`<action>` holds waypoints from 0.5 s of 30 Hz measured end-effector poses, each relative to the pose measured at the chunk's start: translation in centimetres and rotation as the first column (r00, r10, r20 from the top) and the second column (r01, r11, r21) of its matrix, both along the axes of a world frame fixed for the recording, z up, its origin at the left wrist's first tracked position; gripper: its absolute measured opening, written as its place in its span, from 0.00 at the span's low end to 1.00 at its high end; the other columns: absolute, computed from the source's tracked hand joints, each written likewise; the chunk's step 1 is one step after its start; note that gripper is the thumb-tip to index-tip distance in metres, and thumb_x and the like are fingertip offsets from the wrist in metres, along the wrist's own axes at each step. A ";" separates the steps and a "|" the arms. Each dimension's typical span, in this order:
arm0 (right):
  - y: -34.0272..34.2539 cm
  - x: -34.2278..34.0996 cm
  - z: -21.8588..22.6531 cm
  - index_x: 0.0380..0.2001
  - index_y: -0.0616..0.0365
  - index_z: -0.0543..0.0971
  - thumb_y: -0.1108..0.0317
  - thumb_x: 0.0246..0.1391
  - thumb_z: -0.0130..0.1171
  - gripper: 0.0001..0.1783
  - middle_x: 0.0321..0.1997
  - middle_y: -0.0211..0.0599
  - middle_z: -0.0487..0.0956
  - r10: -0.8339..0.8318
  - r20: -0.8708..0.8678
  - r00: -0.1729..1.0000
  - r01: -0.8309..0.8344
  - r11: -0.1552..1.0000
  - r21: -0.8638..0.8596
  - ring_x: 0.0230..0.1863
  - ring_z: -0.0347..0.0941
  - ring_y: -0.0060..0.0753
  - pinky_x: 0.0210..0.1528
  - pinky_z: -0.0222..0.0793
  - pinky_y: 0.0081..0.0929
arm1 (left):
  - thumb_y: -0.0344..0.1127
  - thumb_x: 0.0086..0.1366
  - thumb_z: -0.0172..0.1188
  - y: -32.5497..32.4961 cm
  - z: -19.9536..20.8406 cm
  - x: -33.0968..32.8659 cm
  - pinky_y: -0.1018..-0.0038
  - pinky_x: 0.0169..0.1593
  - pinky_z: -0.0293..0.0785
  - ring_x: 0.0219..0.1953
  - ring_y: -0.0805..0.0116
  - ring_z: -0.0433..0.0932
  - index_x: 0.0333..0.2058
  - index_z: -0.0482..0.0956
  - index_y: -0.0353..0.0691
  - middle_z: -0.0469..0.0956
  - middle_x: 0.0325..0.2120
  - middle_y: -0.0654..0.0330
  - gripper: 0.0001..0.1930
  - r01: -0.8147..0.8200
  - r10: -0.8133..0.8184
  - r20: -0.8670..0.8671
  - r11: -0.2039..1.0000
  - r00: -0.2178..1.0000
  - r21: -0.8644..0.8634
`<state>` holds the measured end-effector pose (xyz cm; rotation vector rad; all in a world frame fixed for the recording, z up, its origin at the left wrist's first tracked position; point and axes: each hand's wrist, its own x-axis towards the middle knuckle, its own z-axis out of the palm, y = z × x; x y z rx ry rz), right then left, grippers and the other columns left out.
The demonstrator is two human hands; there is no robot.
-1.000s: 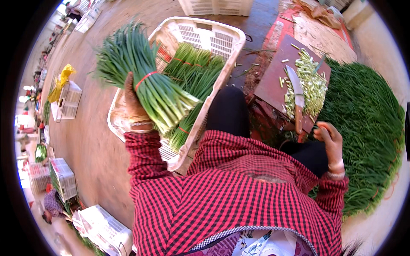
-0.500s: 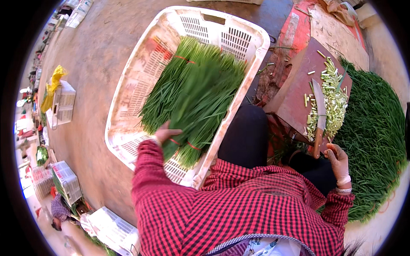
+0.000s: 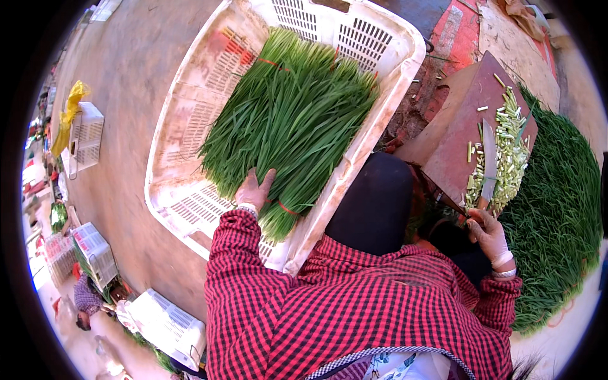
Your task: The person trims the root ends of chive bundles using a knife on a wooden block and places the trimmed bundles into a plastic crate.
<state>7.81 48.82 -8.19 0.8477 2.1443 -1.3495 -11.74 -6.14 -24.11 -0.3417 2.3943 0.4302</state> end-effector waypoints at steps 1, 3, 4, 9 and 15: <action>-0.1 -0.3 -0.1 0.53 0.62 0.77 0.70 0.63 0.60 0.16 0.35 0.27 0.79 0.014 -0.002 1.000 -0.014 0.999 0.035 0.28 0.69 0.15 0.29 0.66 0.17 | 0.75 0.62 0.47 0.1 0.0 0.5 0.58 0.63 0.64 0.61 0.43 0.70 0.66 0.59 0.31 0.70 0.59 0.38 0.51 0.002 -0.002 -0.009 1.000 1.000 0.025; 0.2 0.3 -1.2 0.53 0.62 0.77 0.69 0.62 0.60 0.17 0.35 0.27 0.79 0.079 -0.067 0.995 -0.069 0.987 0.144 0.30 0.70 0.15 0.31 0.67 0.17 | 0.74 0.63 0.46 0.4 -0.1 1.7 0.57 0.62 0.66 0.60 0.43 0.71 0.65 0.60 0.31 0.71 0.58 0.38 0.50 0.021 -0.019 -0.031 0.997 0.999 0.079; 0.6 0.6 -1.4 0.53 0.62 0.77 0.68 0.62 0.61 0.18 0.35 0.27 0.79 0.081 -0.055 0.995 -0.072 0.987 0.143 0.31 0.71 0.16 0.32 0.68 0.17 | 0.74 0.63 0.45 0.7 -1.1 1.9 0.57 0.61 0.66 0.59 0.43 0.71 0.65 0.60 0.32 0.71 0.58 0.38 0.49 0.013 -0.010 -0.069 0.999 0.998 0.048; 0.4 -0.1 -1.4 0.53 0.62 0.78 0.66 0.62 0.62 0.18 0.36 0.27 0.79 0.041 0.032 0.999 -0.044 0.996 0.074 0.32 0.72 0.18 0.34 0.69 0.18 | 0.73 0.65 0.44 0.5 -4.4 1.9 0.57 0.62 0.66 0.60 0.42 0.71 0.66 0.59 0.34 0.69 0.60 0.38 0.48 -0.078 0.078 -0.016 0.997 0.997 0.011; 0.3 0.8 -0.9 0.55 0.60 0.76 0.68 0.64 0.59 0.17 0.36 0.26 0.81 -0.002 -0.040 0.999 0.003 1.000 0.018 0.26 0.66 0.13 0.27 0.62 0.13 | 0.78 0.62 0.39 -3.5 -7.7 0.2 0.61 0.67 0.59 0.65 0.43 0.66 0.67 0.58 0.29 0.67 0.61 0.35 0.54 0.062 -0.064 0.022 0.995 0.998 0.080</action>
